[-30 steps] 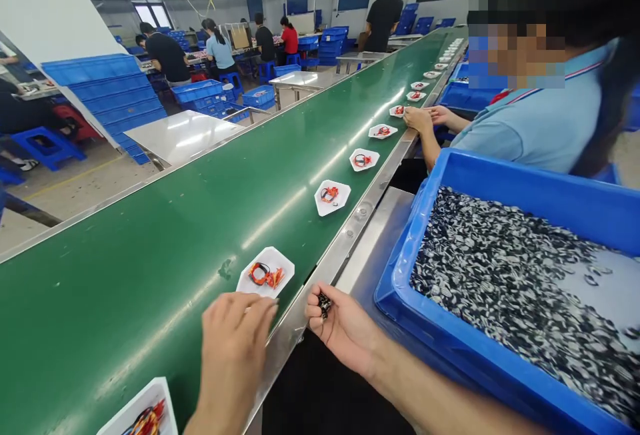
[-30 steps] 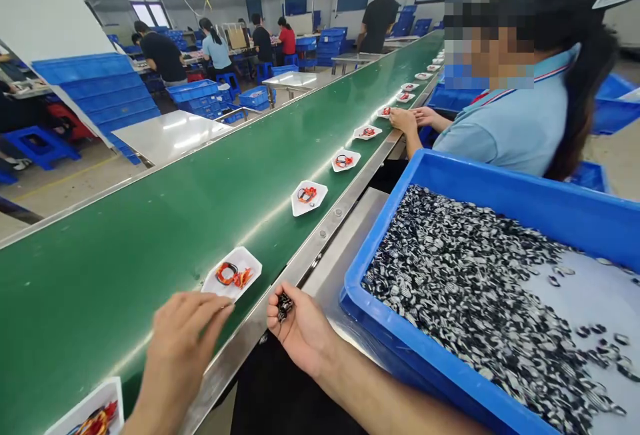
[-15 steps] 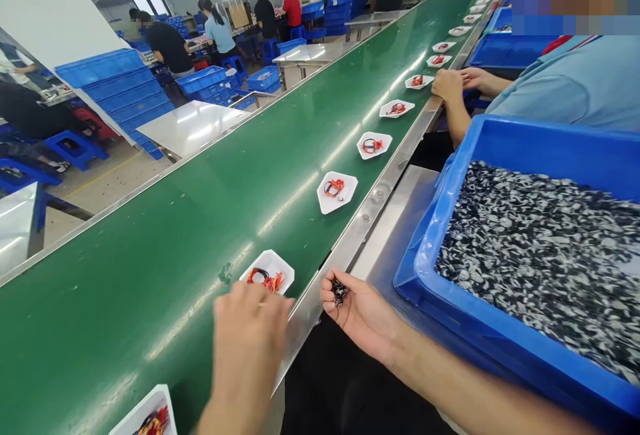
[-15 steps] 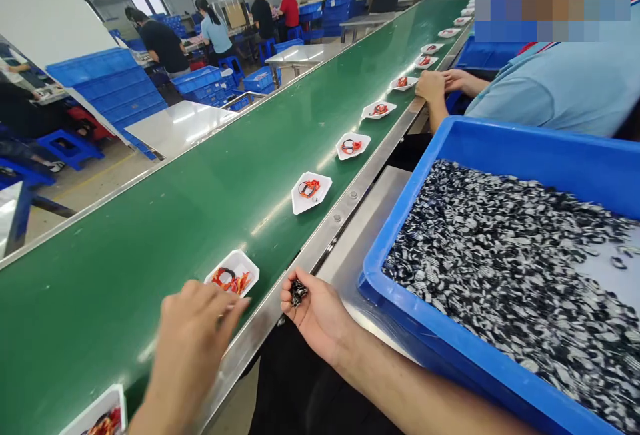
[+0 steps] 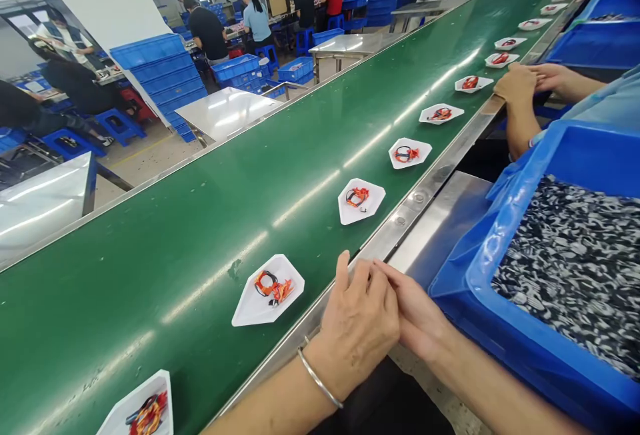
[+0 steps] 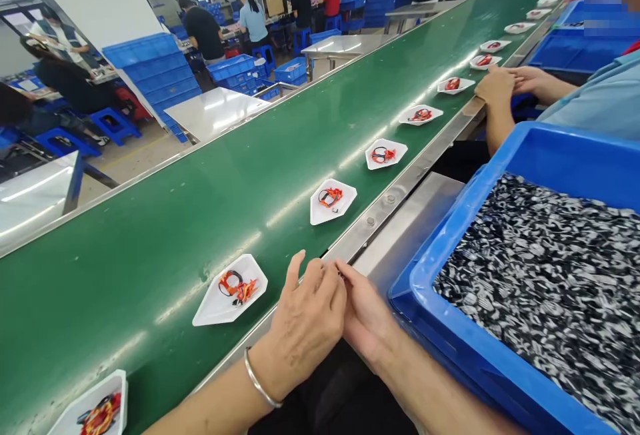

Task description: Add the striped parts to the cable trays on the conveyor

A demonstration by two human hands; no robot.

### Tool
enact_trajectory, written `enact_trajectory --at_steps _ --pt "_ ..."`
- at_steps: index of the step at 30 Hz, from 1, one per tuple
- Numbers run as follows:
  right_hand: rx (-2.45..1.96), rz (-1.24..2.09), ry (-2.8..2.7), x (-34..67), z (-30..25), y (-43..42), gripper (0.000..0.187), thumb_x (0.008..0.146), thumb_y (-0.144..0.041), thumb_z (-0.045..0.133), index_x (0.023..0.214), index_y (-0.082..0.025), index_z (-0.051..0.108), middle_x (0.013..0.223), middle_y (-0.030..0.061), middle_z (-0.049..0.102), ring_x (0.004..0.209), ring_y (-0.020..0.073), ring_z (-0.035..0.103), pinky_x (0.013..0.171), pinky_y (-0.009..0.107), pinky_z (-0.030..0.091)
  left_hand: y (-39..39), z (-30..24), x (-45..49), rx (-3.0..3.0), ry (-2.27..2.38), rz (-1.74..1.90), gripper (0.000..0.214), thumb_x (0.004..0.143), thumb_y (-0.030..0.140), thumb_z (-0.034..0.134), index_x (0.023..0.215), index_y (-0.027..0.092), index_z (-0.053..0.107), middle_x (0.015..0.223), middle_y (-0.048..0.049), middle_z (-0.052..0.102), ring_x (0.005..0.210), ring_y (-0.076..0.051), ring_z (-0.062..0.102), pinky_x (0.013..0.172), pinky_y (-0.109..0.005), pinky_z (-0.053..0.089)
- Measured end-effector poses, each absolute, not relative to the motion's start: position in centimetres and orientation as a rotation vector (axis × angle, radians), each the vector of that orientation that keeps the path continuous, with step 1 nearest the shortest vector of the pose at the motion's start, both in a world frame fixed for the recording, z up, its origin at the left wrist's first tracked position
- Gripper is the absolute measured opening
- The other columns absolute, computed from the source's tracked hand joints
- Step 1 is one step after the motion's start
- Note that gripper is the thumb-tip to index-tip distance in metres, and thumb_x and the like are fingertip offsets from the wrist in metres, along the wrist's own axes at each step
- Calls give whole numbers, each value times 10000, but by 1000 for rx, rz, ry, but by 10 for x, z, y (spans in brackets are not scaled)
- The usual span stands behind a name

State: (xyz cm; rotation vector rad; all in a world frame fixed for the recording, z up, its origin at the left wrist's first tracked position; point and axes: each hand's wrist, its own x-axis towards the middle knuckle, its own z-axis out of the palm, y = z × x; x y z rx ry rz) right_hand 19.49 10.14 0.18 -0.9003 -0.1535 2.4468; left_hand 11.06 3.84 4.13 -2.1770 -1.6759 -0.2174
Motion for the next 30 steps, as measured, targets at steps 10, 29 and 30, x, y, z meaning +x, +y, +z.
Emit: enact_trajectory --at_steps 10,29,30 --pt "-684 2650 305 200 8 106 57 758 -161 596 757 -177 541 614 -44 560 539 35 543 529 84 484 38 26 107 -2277 -1570 -539 198 860 156 420 942 133 599 825 -23 578 956 -173 518 1017 -435 285" --pt "-701 2429 -176 198 -2 117 419 772 -387 589 616 -193 253 444 -102 224 367 26 95 343 152 32 63 52 36 -1865 -2352 -531 251 878 301 420 819 233 654 843 -27 644 814 -199 515 710 -373 375" --pt "-698 2429 -185 198 -2 117 412 771 -388 589 618 -192 261 446 -101 233 368 25 102 345 151 34 65 53 38 -1856 -2343 -460 257 874 308 425 790 238 657 839 -31 635 836 -215 494 705 -381 356"
